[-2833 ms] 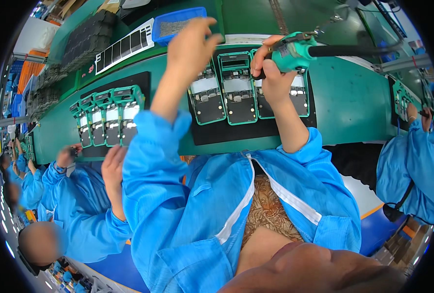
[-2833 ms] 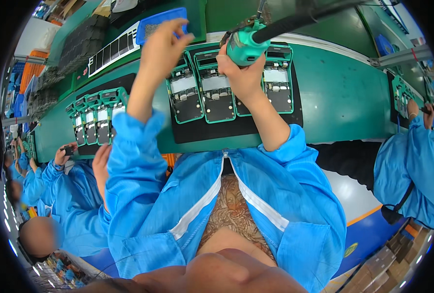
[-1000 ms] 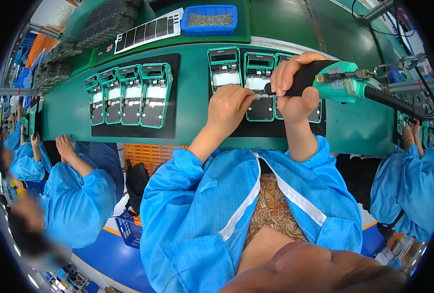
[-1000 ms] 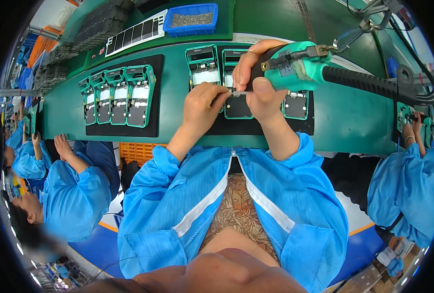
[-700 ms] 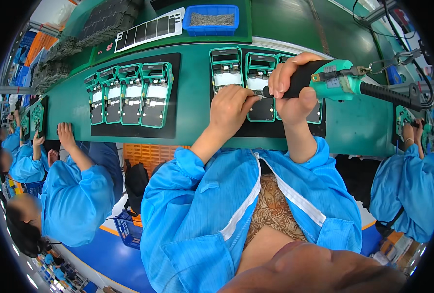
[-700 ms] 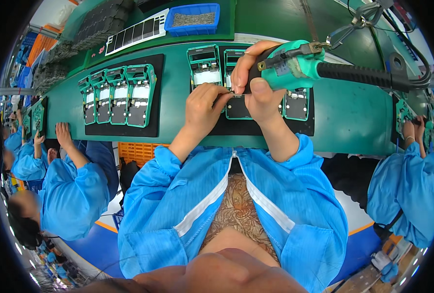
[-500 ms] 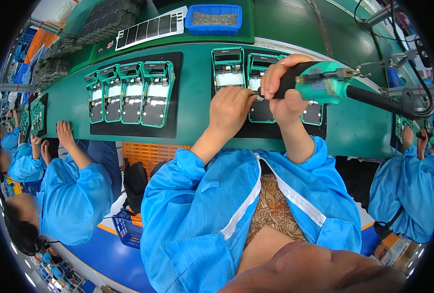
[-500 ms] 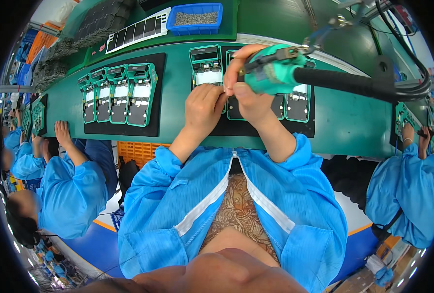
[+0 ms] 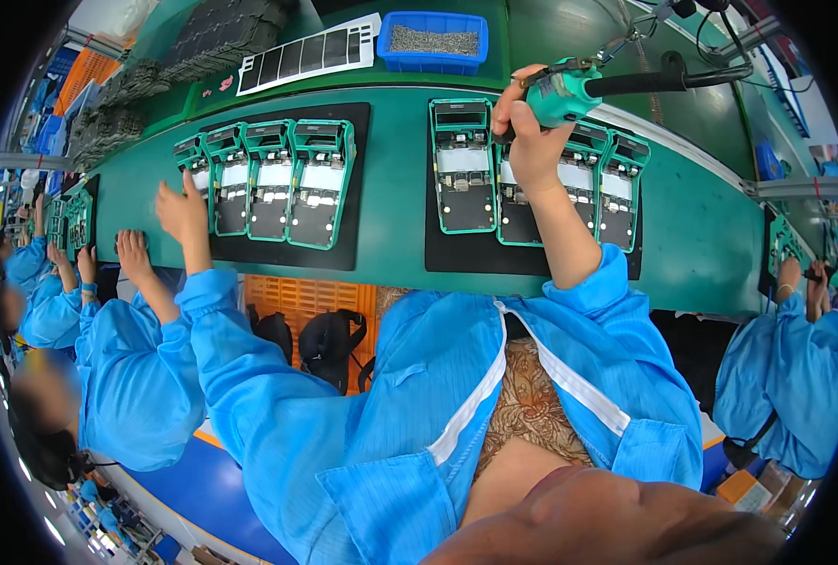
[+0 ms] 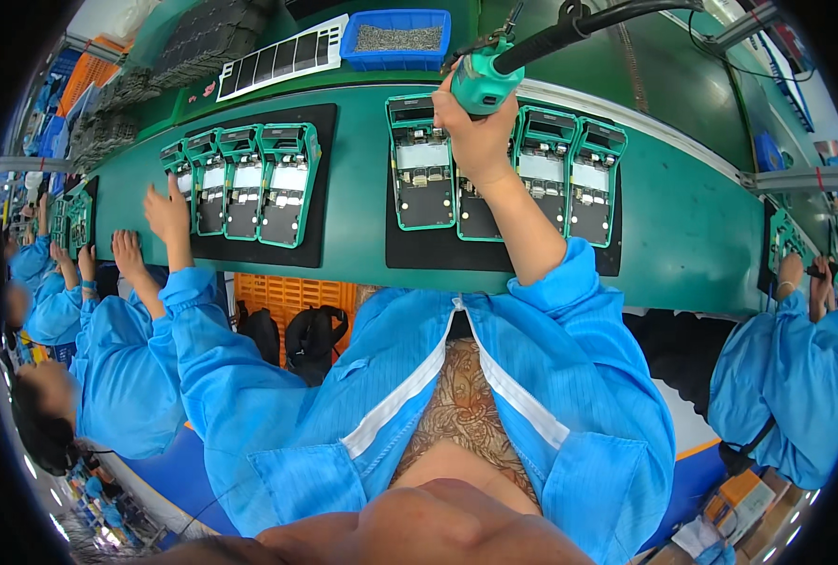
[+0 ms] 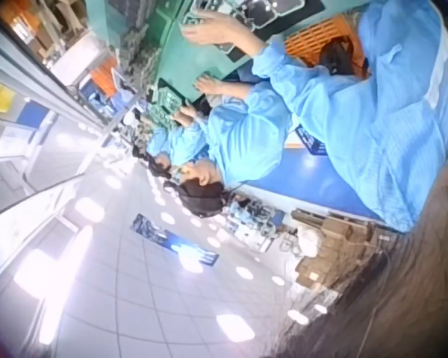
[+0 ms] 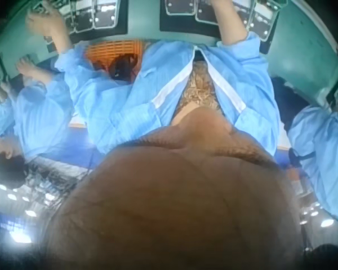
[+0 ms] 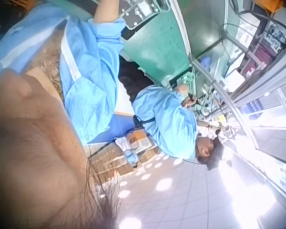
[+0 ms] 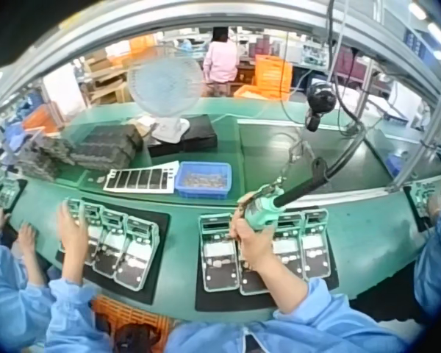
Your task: Assembling electronic components onto green circuit board housings using an electric screwdriver on an assembly line.
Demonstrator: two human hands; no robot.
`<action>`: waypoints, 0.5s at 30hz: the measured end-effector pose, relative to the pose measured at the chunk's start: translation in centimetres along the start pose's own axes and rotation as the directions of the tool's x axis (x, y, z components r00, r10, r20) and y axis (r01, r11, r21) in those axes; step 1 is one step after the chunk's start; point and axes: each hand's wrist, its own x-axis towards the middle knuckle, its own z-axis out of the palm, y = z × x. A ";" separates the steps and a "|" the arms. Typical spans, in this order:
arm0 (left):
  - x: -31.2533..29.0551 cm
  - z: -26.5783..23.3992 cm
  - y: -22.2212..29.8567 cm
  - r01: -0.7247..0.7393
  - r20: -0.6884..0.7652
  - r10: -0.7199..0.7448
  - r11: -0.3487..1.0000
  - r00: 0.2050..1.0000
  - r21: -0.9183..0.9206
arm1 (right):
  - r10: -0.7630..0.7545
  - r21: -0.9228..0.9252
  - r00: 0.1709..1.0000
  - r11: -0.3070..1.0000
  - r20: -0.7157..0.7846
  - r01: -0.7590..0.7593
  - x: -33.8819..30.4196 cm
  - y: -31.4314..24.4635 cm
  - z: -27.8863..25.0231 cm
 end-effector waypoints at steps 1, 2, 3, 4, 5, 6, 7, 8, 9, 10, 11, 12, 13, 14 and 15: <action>-0.4 2.0 -6.1 0.103 0.044 -0.101 0.994 0.994 -0.049 | 0.017 0.019 0.999 1.000 0.036 -0.017 -0.1 0.0 1.1; -0.7 2.4 -5.4 0.147 0.094 -0.138 0.985 0.986 -0.093 | 0.017 0.003 1.000 1.000 0.022 -0.017 0.0 0.3 0.7; -1.2 2.5 -4.9 0.196 0.147 -0.176 0.972 0.973 -0.131 | 0.017 -0.030 1.000 0.999 0.022 -0.016 0.0 0.5 0.5; -1.1 2.5 -2.8 0.173 0.162 -0.149 0.975 0.976 -0.143 | 0.014 -0.070 1.000 0.997 0.009 -0.014 0.1 0.5 -0.1; -1.5 2.1 -1.9 0.115 0.082 -0.102 0.976 0.991 -0.186 | 0.019 -0.077 1.000 0.997 0.003 -0.018 0.1 0.5 -0.2; -1.8 1.9 -1.2 0.056 0.000 -0.057 0.973 0.998 -0.225 | 0.012 -0.071 1.000 0.997 0.004 -0.012 0.2 0.6 -0.4; -1.8 1.9 -1.5 0.060 0.003 -0.061 0.973 0.998 -0.222 | 0.006 -0.057 1.000 0.998 0.014 -0.005 0.3 0.7 -0.2; -1.7 1.9 -1.8 0.066 0.007 -0.066 0.970 0.998 -0.236 | 0.011 -0.057 1.000 0.998 0.017 -0.010 0.2 0.7 -0.1; -1.7 1.9 -1.9 0.070 0.011 -0.069 0.965 0.998 -0.251 | 0.023 -0.054 1.000 0.998 0.009 -0.022 0.2 0.7 -0.1; -1.6 2.0 -1.9 0.073 0.015 -0.071 0.961 0.997 -0.268 | 0.034 -0.052 0.999 0.998 0.001 -0.034 0.1 0.8 -0.1; -1.6 2.0 -1.8 0.072 0.020 -0.069 0.960 0.997 -0.269 | 0.036 -0.056 0.999 0.998 -0.002 -0.037 0.1 0.8 -0.1; -1.5 2.0 -1.7 0.062 0.030 -0.055 0.953 0.998 -0.297 | 0.038 -0.060 0.999 0.998 0.001 -0.038 0.1 0.9 -0.2; -1.4 2.3 -1.3 0.048 0.041 -0.037 0.944 0.998 -0.326 | 0.039 -0.066 0.999 0.997 -0.001 -0.039 0.0 1.0 -0.3; -1.1 3.4 -2.7 0.074 0.069 -0.053 0.938 0.996 -0.339 | 0.087 -0.073 0.996 0.994 0.003 -0.086 -0.1 0.9 0.1; -0.4 3.9 -4.7 0.074 0.067 -0.054 0.940 0.996 -0.334 | 0.091 -0.084 0.995 0.993 0.028 -0.088 -0.2 1.0 0.3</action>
